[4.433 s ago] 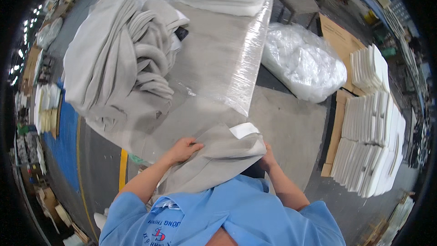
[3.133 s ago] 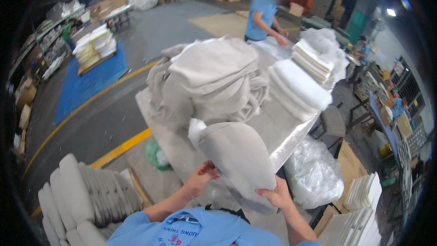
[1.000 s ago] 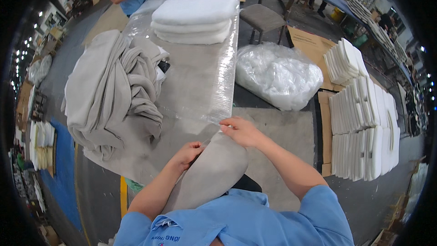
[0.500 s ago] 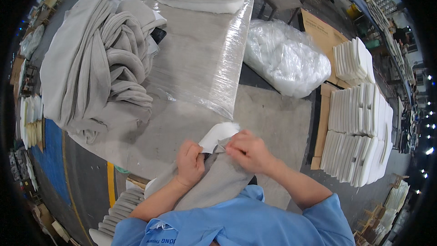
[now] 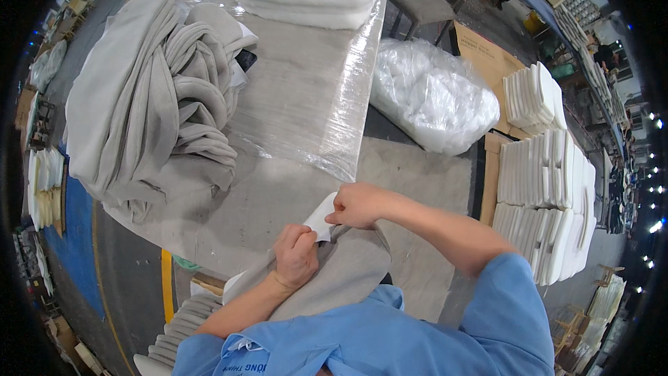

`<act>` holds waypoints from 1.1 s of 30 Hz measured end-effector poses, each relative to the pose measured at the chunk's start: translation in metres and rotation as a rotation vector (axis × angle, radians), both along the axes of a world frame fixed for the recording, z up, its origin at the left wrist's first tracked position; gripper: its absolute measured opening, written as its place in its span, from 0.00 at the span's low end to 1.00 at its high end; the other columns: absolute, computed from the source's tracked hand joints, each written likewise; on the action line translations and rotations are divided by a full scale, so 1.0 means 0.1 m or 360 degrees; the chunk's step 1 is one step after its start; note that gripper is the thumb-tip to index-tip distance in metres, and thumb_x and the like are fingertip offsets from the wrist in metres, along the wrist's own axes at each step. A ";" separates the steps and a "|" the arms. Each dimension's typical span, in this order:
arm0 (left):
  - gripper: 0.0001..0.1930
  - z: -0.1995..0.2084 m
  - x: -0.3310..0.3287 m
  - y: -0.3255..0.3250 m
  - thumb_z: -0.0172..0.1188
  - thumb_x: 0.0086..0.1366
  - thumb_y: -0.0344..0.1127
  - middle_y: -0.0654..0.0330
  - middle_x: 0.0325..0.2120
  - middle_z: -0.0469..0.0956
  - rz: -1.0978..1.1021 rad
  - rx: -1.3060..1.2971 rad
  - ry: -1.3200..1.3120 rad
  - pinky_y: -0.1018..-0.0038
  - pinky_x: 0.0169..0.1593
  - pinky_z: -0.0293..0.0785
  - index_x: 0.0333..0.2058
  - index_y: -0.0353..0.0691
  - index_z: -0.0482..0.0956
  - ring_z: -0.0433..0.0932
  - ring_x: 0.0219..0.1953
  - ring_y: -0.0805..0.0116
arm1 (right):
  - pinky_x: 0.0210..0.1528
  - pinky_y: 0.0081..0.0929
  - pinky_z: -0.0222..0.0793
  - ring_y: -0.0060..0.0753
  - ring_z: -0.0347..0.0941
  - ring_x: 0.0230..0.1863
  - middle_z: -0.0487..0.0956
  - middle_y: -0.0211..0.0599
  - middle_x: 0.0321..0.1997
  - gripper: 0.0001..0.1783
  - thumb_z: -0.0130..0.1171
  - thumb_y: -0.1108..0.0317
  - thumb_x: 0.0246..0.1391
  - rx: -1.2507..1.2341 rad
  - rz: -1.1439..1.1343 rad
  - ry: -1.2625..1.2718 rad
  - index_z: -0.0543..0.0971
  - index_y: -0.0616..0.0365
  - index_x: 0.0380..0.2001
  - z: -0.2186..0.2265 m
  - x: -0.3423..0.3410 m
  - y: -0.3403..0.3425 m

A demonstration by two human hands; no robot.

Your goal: The person inserts white foam inserts into gray fabric covers, aligns the edges, and secures the openings by hand. The finished cushions are stacked on a nearby pallet while the person continues the process with additional inserts and covers.

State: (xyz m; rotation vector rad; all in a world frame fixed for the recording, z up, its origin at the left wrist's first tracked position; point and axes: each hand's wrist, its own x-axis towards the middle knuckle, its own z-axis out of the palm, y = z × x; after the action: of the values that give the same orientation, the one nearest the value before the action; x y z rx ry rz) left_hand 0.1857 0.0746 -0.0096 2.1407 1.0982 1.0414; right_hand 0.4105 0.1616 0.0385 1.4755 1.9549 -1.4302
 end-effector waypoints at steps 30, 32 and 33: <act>0.05 -0.22 -0.05 0.28 0.64 0.67 0.28 0.60 0.30 0.77 -0.0025 -0.0802 -0.0047 0.67 0.36 0.73 0.34 0.39 0.76 0.75 0.31 0.63 | 0.31 0.35 0.70 0.28 0.75 0.29 0.82 0.33 0.27 0.12 0.68 0.61 0.58 -0.0229 -0.0527 0.0308 0.86 0.60 0.30 -0.31 -0.05 0.09; 0.06 -0.38 -0.14 0.53 0.64 0.73 0.34 0.65 0.30 0.79 -0.0185 -0.1515 -0.0045 0.71 0.36 0.73 0.37 0.40 0.78 0.75 0.31 0.73 | 0.31 0.36 0.70 0.29 0.76 0.29 0.82 0.34 0.27 0.11 0.67 0.62 0.57 -0.0115 -0.0456 0.0244 0.86 0.61 0.31 -0.35 -0.12 0.16; 0.11 -0.32 -0.09 0.66 0.61 0.76 0.40 0.69 0.33 0.82 -0.0323 -0.1969 -0.0038 0.76 0.38 0.74 0.41 0.38 0.82 0.75 0.33 0.81 | 0.31 0.36 0.70 0.30 0.76 0.29 0.82 0.34 0.27 0.11 0.67 0.63 0.57 -0.0098 -0.0455 0.0253 0.86 0.61 0.31 -0.44 -0.08 0.17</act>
State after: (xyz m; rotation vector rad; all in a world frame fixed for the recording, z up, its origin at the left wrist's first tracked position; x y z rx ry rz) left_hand 0.1771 0.1409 -0.0417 1.1655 1.0496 0.1356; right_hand 0.4025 0.1786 -0.0054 1.7148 1.8229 -1.7598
